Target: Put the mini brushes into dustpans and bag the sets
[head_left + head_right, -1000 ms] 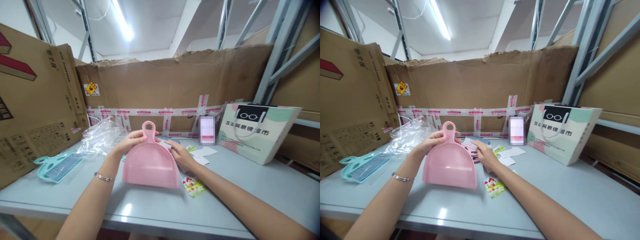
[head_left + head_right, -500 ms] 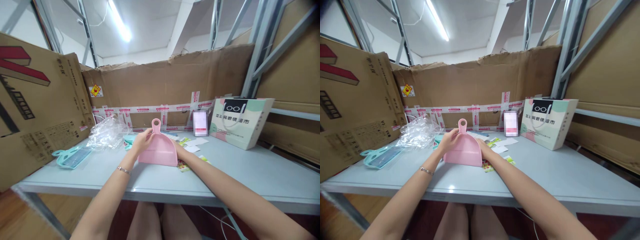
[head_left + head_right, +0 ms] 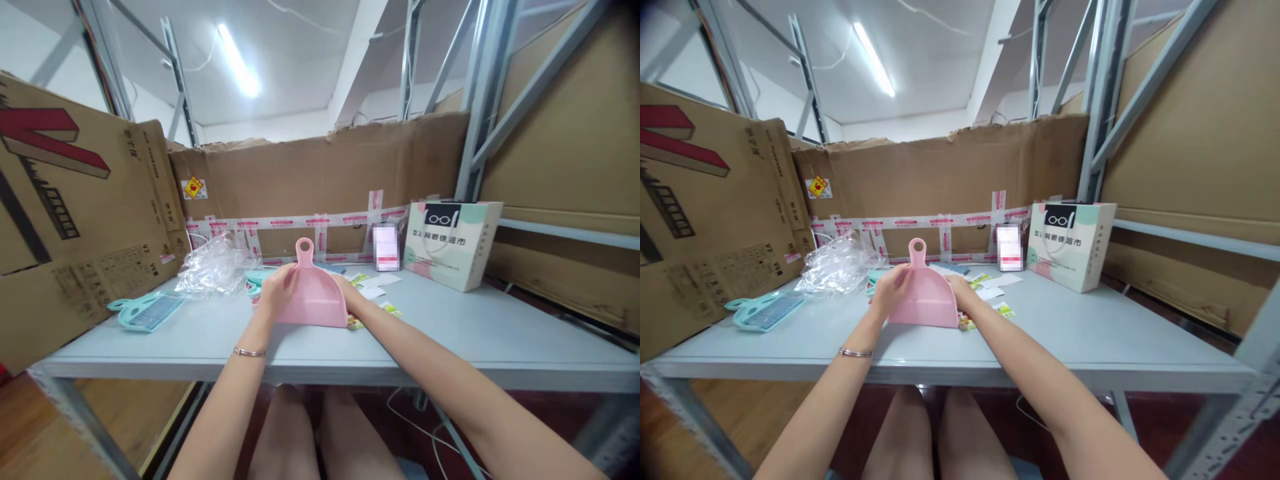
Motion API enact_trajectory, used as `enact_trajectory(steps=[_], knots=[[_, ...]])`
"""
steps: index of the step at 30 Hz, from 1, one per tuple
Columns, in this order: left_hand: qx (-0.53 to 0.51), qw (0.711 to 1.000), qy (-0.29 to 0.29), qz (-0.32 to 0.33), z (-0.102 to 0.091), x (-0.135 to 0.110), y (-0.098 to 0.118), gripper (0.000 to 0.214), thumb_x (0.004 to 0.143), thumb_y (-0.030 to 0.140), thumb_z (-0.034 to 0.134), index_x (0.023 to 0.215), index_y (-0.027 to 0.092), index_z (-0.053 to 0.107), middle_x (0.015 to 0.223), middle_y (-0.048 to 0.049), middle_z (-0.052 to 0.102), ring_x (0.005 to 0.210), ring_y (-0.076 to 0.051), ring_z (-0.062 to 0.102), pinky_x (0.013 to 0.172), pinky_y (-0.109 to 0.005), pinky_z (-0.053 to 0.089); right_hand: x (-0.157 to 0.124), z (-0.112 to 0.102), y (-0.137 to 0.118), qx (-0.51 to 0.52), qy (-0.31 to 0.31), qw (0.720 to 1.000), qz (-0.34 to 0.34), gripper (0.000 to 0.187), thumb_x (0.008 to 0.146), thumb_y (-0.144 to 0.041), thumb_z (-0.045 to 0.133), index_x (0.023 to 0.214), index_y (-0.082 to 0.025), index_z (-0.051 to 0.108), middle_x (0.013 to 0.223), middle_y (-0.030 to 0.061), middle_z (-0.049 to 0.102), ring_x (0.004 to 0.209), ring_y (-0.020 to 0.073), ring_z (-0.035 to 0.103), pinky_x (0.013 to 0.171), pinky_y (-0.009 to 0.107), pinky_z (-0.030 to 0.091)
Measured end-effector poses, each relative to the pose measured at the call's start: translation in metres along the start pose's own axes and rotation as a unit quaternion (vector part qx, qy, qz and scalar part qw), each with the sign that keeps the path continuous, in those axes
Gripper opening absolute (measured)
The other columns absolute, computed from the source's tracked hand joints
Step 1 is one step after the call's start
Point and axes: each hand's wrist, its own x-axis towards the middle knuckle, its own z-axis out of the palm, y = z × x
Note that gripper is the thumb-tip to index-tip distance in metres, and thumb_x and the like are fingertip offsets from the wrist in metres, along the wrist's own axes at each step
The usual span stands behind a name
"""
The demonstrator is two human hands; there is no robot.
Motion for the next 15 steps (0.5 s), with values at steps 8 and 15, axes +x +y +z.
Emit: enact_trajectory(steps=[8,15], knots=[[-0.043,0.999,-0.015,-0.008,-0.003,0.000,-0.001,0.026,0.087,0.027,0.041,0.103,0.018,0.059,0.100,-0.0078,0.067,0.091,-0.019,0.063,0.079,-0.031,0.047,-0.002,-0.005,0.016,0.011,-0.057,0.992,-0.113,0.032,0.077,-0.022,0.052,0.105,-0.020,0.065,0.113,0.0071,0.064,0.098,0.0215,0.058,0.084,0.034,0.045],[-0.026,1.000,-0.014,-0.002,-0.002,0.002,-0.005,0.026,0.085,0.024,0.042,0.103,0.019,0.060,0.102,-0.0077,0.067,0.093,-0.020,0.062,0.082,-0.032,0.047,-0.001,-0.002,0.017,-0.051,-0.036,0.993,-0.102,0.031,0.081,-0.021,0.046,0.106,-0.019,0.064,0.104,0.0085,0.067,0.089,0.0217,0.060,0.078,0.035,0.047]])
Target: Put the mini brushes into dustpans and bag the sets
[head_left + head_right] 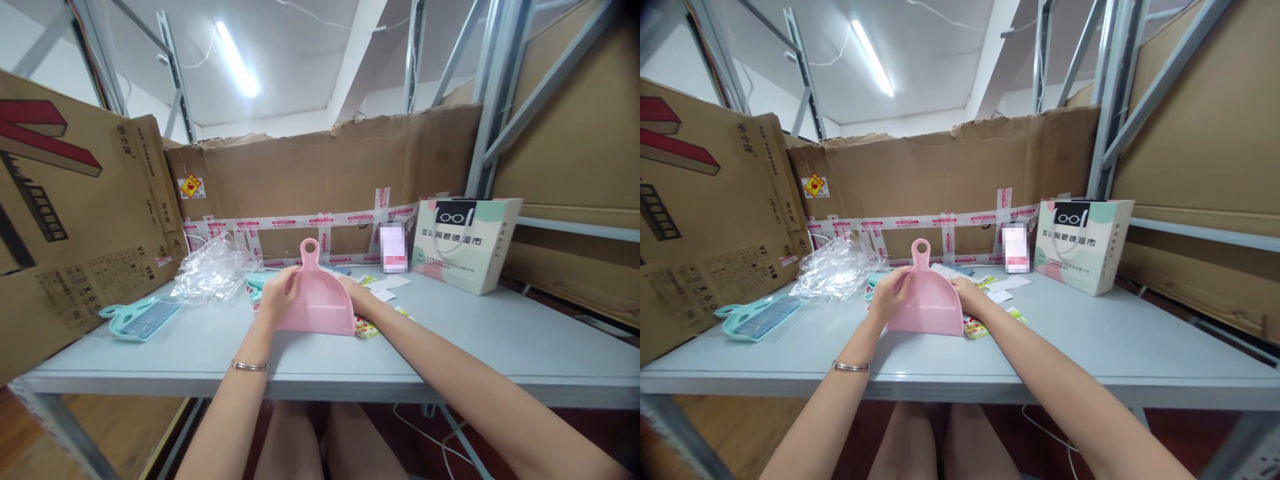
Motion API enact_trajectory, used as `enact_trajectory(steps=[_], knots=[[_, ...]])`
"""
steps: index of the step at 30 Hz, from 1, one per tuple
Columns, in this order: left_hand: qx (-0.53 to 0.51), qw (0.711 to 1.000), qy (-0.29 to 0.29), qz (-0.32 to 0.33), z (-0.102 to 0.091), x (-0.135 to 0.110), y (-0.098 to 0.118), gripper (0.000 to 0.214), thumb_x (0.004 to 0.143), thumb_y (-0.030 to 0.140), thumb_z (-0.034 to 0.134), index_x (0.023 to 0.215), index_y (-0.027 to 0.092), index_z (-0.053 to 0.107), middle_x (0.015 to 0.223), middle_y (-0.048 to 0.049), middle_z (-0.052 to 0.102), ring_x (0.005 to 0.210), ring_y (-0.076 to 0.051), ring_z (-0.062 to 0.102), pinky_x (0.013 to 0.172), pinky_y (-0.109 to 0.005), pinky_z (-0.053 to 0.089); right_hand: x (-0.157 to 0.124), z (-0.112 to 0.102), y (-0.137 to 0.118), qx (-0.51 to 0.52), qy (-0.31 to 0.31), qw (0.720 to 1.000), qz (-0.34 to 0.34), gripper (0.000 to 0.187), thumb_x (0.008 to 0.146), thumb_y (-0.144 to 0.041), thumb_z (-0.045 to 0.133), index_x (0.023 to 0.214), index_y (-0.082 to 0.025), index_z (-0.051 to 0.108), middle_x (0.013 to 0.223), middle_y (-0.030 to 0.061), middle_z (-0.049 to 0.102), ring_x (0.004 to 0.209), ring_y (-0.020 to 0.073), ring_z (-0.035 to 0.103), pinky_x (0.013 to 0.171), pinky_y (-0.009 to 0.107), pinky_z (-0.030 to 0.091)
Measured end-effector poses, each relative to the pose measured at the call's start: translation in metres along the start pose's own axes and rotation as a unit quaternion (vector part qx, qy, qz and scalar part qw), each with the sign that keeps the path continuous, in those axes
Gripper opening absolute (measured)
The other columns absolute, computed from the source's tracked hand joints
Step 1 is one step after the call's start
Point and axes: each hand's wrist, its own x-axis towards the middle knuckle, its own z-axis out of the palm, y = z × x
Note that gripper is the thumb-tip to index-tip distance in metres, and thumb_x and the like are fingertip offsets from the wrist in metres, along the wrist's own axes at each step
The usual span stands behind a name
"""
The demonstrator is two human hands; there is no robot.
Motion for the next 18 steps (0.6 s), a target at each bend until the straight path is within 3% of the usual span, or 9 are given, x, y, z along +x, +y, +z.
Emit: enact_trajectory(steps=[5,7,10,12,15,16,17,18], knots=[[-0.013,1.000,0.012,0.005,-0.004,0.003,-0.004,0.025,0.085,0.025,0.043,0.102,0.019,0.060,0.099,-0.0072,0.068,0.091,-0.019,0.063,0.079,-0.030,0.047,0.004,0.004,0.001,-0.047,0.038,0.998,-0.007,0.027,0.081,-0.016,0.046,0.099,-0.015,0.065,0.095,0.0109,0.068,0.092,0.0210,0.061,0.085,0.036,0.045],[-0.017,1.000,0.017,0.009,-0.005,0.004,-0.005,0.025,0.085,0.024,0.043,0.101,0.019,0.060,0.098,-0.0073,0.068,0.091,-0.019,0.063,0.080,-0.030,0.047,0.005,-0.001,0.007,-0.066,0.097,0.993,0.020,0.025,0.082,-0.016,0.043,0.096,-0.014,0.064,0.094,0.0123,0.068,0.090,0.0214,0.061,0.083,0.037,0.045],[-0.011,1.000,0.021,0.019,-0.005,0.003,-0.006,0.025,0.085,0.023,0.042,0.101,0.018,0.061,0.098,-0.0078,0.068,0.090,-0.019,0.062,0.080,-0.031,0.047,0.004,-0.019,0.024,-0.060,0.238,0.966,0.081,0.026,0.084,-0.020,0.040,0.093,-0.014,0.063,0.095,0.0125,0.067,0.090,0.0219,0.061,0.084,0.039,0.045],[-0.008,1.000,0.018,0.017,-0.005,0.003,-0.005,0.026,0.085,0.023,0.042,0.101,0.019,0.062,0.098,-0.0079,0.068,0.091,-0.020,0.062,0.081,-0.032,0.047,0.002,-0.036,0.035,-0.016,0.362,0.924,0.124,0.025,0.085,-0.027,0.041,0.092,-0.017,0.063,0.094,0.0106,0.067,0.090,0.0215,0.061,0.085,0.039,0.045],[-0.006,1.000,0.009,-0.004,-0.004,0.003,-0.004,0.028,0.084,0.021,0.042,0.103,0.020,0.063,0.098,-0.0070,0.068,0.091,-0.020,0.062,0.082,-0.033,0.048,-0.003,-0.063,0.047,0.129,0.551,0.803,0.189,0.024,0.080,-0.037,0.048,0.088,-0.018,0.060,0.079,0.0058,0.066,0.077,0.0181,0.061,0.075,0.035,0.048],[-0.006,1.000,0.008,-0.012,-0.004,0.003,-0.004,0.028,0.084,0.020,0.042,0.104,0.021,0.063,0.098,-0.0067,0.068,0.092,-0.020,0.062,0.083,-0.034,0.048,-0.005,-0.072,0.047,0.190,0.577,0.769,0.197,0.024,0.078,-0.039,0.051,0.087,-0.018,0.060,0.073,0.0035,0.064,0.069,0.0159,0.060,0.070,0.033,0.049],[-0.009,1.000,0.008,-0.021,-0.003,0.002,-0.005,0.029,0.084,0.020,0.043,0.105,0.021,0.063,0.098,-0.0064,0.068,0.092,-0.020,0.062,0.084,-0.034,0.048,-0.006,-0.079,0.045,0.243,0.578,0.754,0.194,0.025,0.076,-0.040,0.053,0.085,-0.018,0.060,0.068,0.0015,0.062,0.062,0.0137,0.058,0.063,0.030,0.049],[-0.014,0.999,0.009,-0.029,-0.003,0.002,-0.005,0.030,0.083,0.019,0.043,0.106,0.021,0.062,0.099,-0.0063,0.068,0.093,-0.021,0.062,0.084,-0.035,0.048,-0.006,-0.084,0.041,0.288,0.549,0.763,0.183,0.025,0.074,-0.040,0.055,0.082,-0.018,0.060,0.064,0.0002,0.060,0.056,0.0118,0.055,0.057,0.027,0.047]])
